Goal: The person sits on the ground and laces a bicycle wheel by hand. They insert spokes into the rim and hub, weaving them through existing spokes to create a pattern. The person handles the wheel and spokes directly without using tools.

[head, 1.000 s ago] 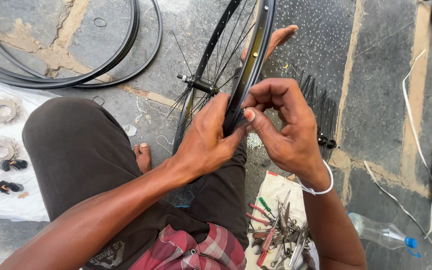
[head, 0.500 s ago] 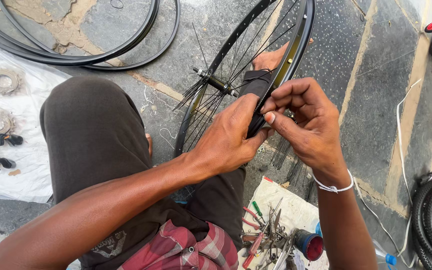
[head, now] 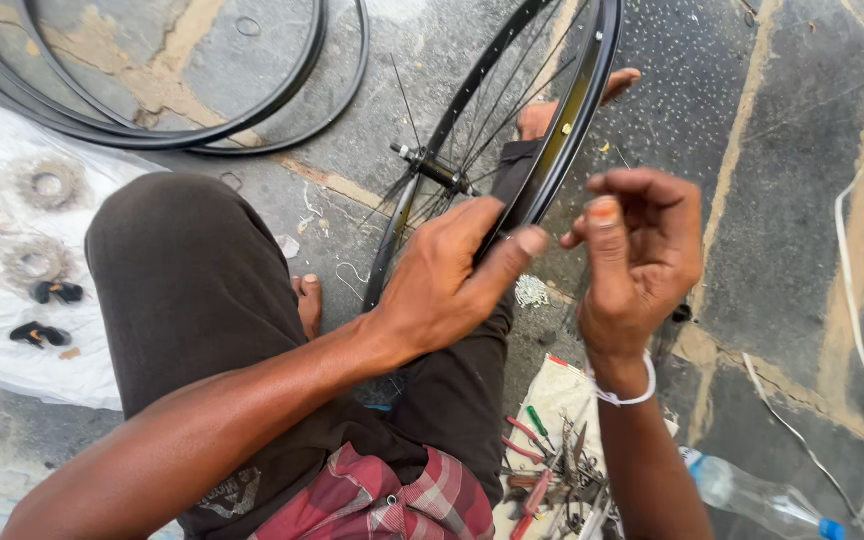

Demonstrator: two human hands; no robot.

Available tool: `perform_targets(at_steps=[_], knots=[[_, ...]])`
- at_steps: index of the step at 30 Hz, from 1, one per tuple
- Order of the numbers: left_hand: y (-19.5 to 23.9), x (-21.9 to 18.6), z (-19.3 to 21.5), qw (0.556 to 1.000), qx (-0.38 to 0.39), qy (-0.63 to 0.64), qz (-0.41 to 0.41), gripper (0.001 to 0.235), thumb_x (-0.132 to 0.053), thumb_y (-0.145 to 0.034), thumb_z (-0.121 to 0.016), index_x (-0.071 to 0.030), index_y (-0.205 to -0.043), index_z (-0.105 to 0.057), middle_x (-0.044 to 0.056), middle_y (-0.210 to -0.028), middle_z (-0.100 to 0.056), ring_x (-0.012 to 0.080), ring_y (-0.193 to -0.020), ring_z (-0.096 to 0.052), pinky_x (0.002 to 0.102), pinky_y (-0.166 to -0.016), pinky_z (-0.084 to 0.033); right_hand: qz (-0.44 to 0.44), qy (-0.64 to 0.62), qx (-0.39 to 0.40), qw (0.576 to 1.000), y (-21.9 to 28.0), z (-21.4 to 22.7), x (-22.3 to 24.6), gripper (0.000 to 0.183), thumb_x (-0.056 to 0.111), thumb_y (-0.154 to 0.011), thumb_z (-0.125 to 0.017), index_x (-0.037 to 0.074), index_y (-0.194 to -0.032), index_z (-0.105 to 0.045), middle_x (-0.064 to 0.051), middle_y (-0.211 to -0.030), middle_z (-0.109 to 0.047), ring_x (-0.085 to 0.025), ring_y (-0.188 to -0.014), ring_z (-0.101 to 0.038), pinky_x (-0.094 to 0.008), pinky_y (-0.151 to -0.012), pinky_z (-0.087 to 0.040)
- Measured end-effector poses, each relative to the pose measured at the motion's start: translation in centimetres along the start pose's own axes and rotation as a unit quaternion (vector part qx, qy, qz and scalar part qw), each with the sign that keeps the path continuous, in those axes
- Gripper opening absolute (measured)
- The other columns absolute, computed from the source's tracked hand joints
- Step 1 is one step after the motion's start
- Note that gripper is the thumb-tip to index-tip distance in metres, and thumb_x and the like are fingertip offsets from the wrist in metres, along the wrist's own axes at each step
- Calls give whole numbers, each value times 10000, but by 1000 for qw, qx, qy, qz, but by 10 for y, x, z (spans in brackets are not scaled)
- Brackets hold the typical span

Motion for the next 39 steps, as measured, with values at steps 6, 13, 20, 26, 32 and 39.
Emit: perform_targets(at_steps=[6, 13, 20, 26, 32, 39], knots=[[33, -22, 32, 968, -123, -187, -114, 304, -178, -1038, -644, -15, -1295, -656, 168, -1240, -580, 288, -1164, -545, 389, -994, -455, -178, -376, 232, 879, 38, -84, -119, 274, 110, -1065, -551, -38, -1255, -682, -78, -1081, -711, -137, -973, -646, -291, -841, -518], [68, 9, 64, 985, -156, -69, 20, 378, -312, -1047, -626, -70, -1333, -677, 99, -1379, -496, 162, -1078, -601, 304, -816, -569, -89, -505, 258, 819, 54, -140, -97, 378, 66, -994, -634, 22, -1368, -609, -48, -1136, -701, -155, -1057, -675, -301, -942, -544], [90, 18, 78, 976, -152, -147, -53, 407, -364, -1135, -597, -54, -1389, -667, 110, -1429, -530, 171, -1213, -579, 288, -1035, -511, -94, -525, 300, 791, 55, -156, -80, 370, 124, -1036, -654, 0, -1373, -564, -23, -1197, -653, -152, -1152, -622, -327, -1046, -510], [93, 27, 80, 976, -174, -120, -50, 432, -405, -1113, -600, -57, -1360, -664, 119, -1433, -506, 183, -1242, -567, 320, -1031, -529, -24, -498, 281, 820, 56, -151, -63, 311, 109, -1008, -715, 35, -1269, -563, -26, -1134, -612, -143, -1112, -635, -309, -986, -540], [98, 24, 81, 967, -179, -175, -54, 464, -429, -1128, -581, -44, -1374, -666, 126, -1392, -529, 175, -1242, -559, 304, -1040, -502, 1, -375, 296, 878, 56, -152, -58, 169, 143, -1042, -622, 30, -1167, -608, -73, -965, -648, -171, -927, -658, -313, -876, -542], [100, 25, 80, 965, -187, -176, -56, 469, -437, -1118, -581, -43, -1354, -674, 127, -1409, -537, 171, -1220, -564, 306, -1061, -475, 1, -303, 307, 902, 60, -155, -60, 207, 109, -1040, -595, 23, -1228, -617, -40, -937, -600, -170, -871, -627, -328, -821, -535]])
Point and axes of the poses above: each hand's wrist, its own y-axis away from the middle knuckle, its own z-axis out of the back of the hand, x = y × z, the point moved 6 cm from there along -y, towards the middle knuckle
